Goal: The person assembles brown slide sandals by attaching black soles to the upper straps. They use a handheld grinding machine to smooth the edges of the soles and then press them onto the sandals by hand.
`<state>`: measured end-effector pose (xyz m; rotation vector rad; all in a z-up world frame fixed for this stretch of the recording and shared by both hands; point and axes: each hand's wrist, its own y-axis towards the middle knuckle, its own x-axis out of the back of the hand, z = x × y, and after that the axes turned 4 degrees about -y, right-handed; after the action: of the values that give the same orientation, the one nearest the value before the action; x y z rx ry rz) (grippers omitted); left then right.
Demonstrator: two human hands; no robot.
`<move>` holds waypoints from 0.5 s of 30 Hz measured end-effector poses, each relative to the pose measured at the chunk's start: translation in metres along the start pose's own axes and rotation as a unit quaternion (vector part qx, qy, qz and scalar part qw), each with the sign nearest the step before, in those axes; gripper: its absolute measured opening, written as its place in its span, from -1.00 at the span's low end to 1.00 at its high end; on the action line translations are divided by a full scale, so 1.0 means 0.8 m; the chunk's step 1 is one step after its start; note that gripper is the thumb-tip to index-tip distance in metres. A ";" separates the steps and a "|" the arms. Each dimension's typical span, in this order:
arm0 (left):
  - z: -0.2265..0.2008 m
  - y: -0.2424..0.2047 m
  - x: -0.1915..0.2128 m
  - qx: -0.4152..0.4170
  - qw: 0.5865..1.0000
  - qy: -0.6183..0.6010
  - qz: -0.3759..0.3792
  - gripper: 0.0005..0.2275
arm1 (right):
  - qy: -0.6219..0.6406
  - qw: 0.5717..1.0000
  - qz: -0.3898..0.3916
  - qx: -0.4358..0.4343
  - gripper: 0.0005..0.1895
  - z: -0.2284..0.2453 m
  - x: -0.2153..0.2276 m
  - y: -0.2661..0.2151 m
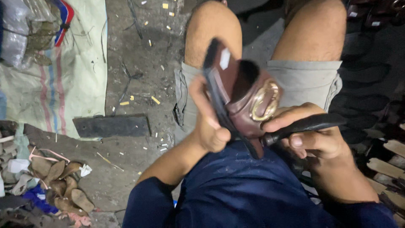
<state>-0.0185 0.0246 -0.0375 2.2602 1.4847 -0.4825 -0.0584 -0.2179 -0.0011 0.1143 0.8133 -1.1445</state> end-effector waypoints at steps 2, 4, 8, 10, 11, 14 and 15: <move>-0.007 0.016 0.005 -0.010 1.000 0.012 -0.018 -0.12 | 0.082 0.997 0.011 -0.005 -0.53 -0.009 -0.008 -0.003; -0.011 0.029 0.008 0.028 0.999 0.014 -0.036 -0.14 | 0.051 0.999 -0.015 -0.006 -0.56 -0.010 -0.012 -0.002; -0.016 0.046 0.005 0.037 0.995 0.070 -0.059 -0.28 | -0.166 0.980 -0.104 0.029 -0.71 -0.004 -0.021 0.004; -0.015 0.044 0.004 0.039 0.993 0.085 -0.068 -0.34 | -0.302 0.944 -0.090 0.099 -0.77 -0.005 -0.026 0.008; -0.014 0.043 0.002 0.044 0.993 0.089 -0.070 -0.35 | -0.368 0.917 -0.081 0.131 -0.78 -0.004 -0.028 0.012; -0.010 0.041 0.002 0.056 0.991 0.099 -0.075 -0.38 | -0.414 0.896 -0.071 0.143 -0.76 -0.002 -0.037 0.017; -0.010 0.038 -0.001 0.062 0.990 0.097 -0.082 -0.38 | -0.415 0.894 -0.075 0.152 -0.77 -0.001 -0.040 0.017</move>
<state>0.0098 0.0170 -0.0265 2.3476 1.7929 -0.4235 -0.0526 -0.1868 0.0139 -0.1796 -0.1254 -1.3065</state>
